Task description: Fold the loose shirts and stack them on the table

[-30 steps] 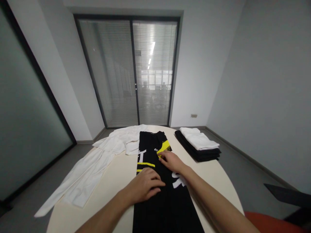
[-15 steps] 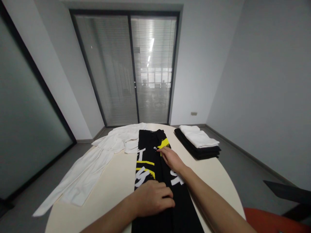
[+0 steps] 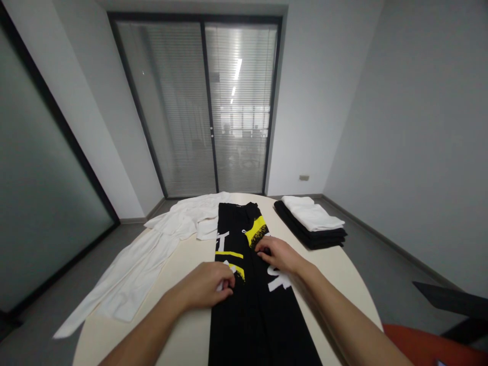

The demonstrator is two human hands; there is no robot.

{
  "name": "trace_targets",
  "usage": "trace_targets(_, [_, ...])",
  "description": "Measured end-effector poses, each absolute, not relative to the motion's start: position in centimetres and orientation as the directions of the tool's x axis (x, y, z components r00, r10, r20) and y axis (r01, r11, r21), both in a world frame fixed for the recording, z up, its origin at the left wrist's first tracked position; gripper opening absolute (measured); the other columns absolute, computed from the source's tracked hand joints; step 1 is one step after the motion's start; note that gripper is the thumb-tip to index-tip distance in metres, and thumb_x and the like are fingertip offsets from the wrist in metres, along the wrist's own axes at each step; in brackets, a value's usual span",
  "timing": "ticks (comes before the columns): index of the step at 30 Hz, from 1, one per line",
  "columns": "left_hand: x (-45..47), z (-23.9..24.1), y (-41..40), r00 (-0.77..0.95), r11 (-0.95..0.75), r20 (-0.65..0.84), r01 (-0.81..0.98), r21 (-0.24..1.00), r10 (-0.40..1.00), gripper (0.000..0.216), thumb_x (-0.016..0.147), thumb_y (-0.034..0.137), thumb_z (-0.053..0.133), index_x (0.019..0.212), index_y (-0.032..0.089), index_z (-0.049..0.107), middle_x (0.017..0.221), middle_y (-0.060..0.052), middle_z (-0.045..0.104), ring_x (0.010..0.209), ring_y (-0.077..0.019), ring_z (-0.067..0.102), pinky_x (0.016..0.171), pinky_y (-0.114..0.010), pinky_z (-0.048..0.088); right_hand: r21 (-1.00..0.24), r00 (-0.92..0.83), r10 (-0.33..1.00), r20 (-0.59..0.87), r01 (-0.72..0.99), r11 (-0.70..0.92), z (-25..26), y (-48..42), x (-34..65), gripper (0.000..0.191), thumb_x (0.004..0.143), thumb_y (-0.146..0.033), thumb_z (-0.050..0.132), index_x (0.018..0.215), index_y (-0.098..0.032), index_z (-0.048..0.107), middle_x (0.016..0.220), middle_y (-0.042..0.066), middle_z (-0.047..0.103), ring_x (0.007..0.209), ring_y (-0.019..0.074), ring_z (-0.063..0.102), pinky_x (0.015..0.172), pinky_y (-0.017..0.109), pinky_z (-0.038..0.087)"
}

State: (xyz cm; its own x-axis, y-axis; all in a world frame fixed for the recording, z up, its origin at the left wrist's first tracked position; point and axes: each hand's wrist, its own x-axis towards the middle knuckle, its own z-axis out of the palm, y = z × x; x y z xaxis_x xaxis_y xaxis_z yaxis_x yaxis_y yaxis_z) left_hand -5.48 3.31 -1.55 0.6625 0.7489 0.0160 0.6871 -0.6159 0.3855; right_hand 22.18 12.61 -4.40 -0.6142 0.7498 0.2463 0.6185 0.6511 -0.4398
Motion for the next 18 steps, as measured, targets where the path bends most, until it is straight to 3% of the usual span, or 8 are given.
trace_targets(5, [-9.9, -2.1, 5.3, 0.441, -0.36, -0.068, 0.804, 0.472, 0.895, 0.021, 0.08, 0.023, 0.061, 0.097, 0.023, 0.073, 0.086, 0.0, 0.069, 0.076, -0.0161, 0.06, 0.067, -0.023, 0.039, -0.538, -0.51, 0.857, 0.079, 0.702, 0.467, -3.6, 13.2, 24.8, 0.013, 0.083, -0.027, 0.063, 0.09, -0.019, 0.071, 0.082, 0.002, 0.069, 0.07, 0.0136, 0.06, 0.066, 0.024, 0.044])
trace_targets(11, [-10.7, -2.8, 5.5, 0.522, -0.248, -0.237, 0.695, 0.675, 0.819, 0.032, 0.071, 0.03, 0.072, 0.1, 0.02, 0.077, 0.082, 0.0, 0.068, 0.074, -0.0154, 0.058, 0.063, -0.022, 0.04, -0.773, -0.534, 0.782, -0.321, 0.625, 0.109, -3.6, 13.0, 28.1, 0.038, 0.067, -0.048, 0.08, 0.078, -0.016, 0.062, 0.069, 0.0, 0.066, 0.058, 0.0119, 0.061, 0.056, 0.023, 0.047])
trace_targets(14, [-9.9, -2.5, 5.1, 0.541, -0.176, -0.308, 0.667, 0.724, 0.783, 0.04, 0.068, 0.031, 0.075, 0.106, 0.019, 0.075, 0.079, 0.001, 0.069, 0.069, -0.0144, 0.059, 0.06, -0.021, 0.039, -0.702, -0.444, 0.745, -0.497, 0.711, -0.044, -3.2, 12.6, 29.0, 0.051, 0.06, -0.06, 0.082, 0.073, -0.017, 0.058, 0.064, 0.0, 0.065, 0.049, 0.0115, 0.059, 0.047, 0.022, 0.046])
trace_targets(18, [-9.4, -2.0, 4.5, 0.554, -0.192, -0.307, 0.667, 0.72, 0.774, 0.033, 0.069, 0.03, 0.073, 0.1, 0.019, 0.076, 0.074, 0.001, 0.068, 0.067, -0.014, 0.059, 0.059, -0.021, 0.039, -0.641, -0.453, 0.665, -0.594, 0.766, -0.049, -2.1, 11.8, 28.7, 0.05, 0.059, -0.061, 0.083, 0.068, -0.015, 0.064, 0.055, -0.001, 0.061, 0.044, 0.0085, 0.053, 0.042, 0.019, 0.043])
